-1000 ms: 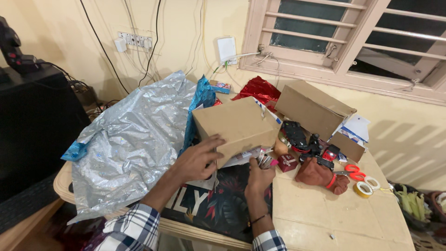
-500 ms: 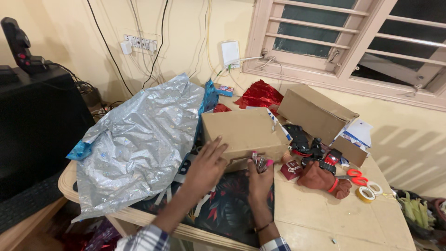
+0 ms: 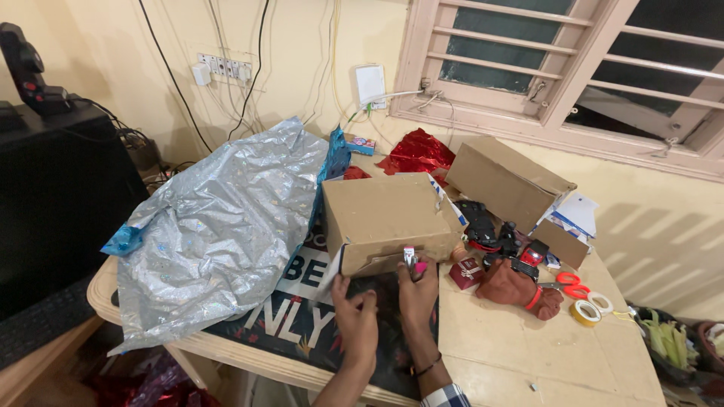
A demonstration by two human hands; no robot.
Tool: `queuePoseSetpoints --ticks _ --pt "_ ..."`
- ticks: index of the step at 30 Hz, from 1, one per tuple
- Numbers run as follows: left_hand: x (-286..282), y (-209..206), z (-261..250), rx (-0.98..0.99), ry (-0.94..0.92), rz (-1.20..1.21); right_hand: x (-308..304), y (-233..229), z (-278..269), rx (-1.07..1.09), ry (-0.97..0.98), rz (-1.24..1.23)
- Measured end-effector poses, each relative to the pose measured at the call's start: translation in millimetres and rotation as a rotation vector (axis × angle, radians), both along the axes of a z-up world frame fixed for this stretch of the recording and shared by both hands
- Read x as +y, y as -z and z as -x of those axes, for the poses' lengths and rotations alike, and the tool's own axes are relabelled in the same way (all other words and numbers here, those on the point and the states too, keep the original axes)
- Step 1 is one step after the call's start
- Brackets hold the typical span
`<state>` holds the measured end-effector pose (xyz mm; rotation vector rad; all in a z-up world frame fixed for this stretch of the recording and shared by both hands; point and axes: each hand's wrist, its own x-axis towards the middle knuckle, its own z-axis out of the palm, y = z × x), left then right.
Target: The person assembles a small cardboard box by folding the flaps and securing them with a stapler. They repeatedly adjust the box and apply staples to the edges to hold the structure together.
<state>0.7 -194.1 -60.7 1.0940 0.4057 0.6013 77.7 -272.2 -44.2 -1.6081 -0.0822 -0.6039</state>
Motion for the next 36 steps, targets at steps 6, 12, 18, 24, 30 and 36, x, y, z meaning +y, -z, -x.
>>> queuePoseSetpoints --ticks 6,12,18,24,30,36 --pt "-0.7 -22.0 -10.6 0.001 -0.089 0.153 1.9 0.6 1.2 0.009 0.022 0.081" --pt "5.6 -23.4 -21.9 0.026 -0.191 0.008 3.8 0.8 1.8 -0.038 -0.020 0.095" --pt "5.8 -6.5 -32.5 -0.142 -0.162 0.016 -1.7 -1.9 6.9 -0.152 0.027 0.117" --pt "10.2 -8.0 -36.0 -0.217 -0.037 0.177 2.8 -12.4 12.2 -0.079 0.058 0.099" --pt "9.5 -14.1 -31.4 -0.204 0.024 0.017 4.6 -14.4 12.1 -0.125 0.075 0.134" --pt "3.3 -29.1 -26.8 -0.141 0.016 -0.097 8.0 -13.8 5.8 -0.135 0.110 0.212"
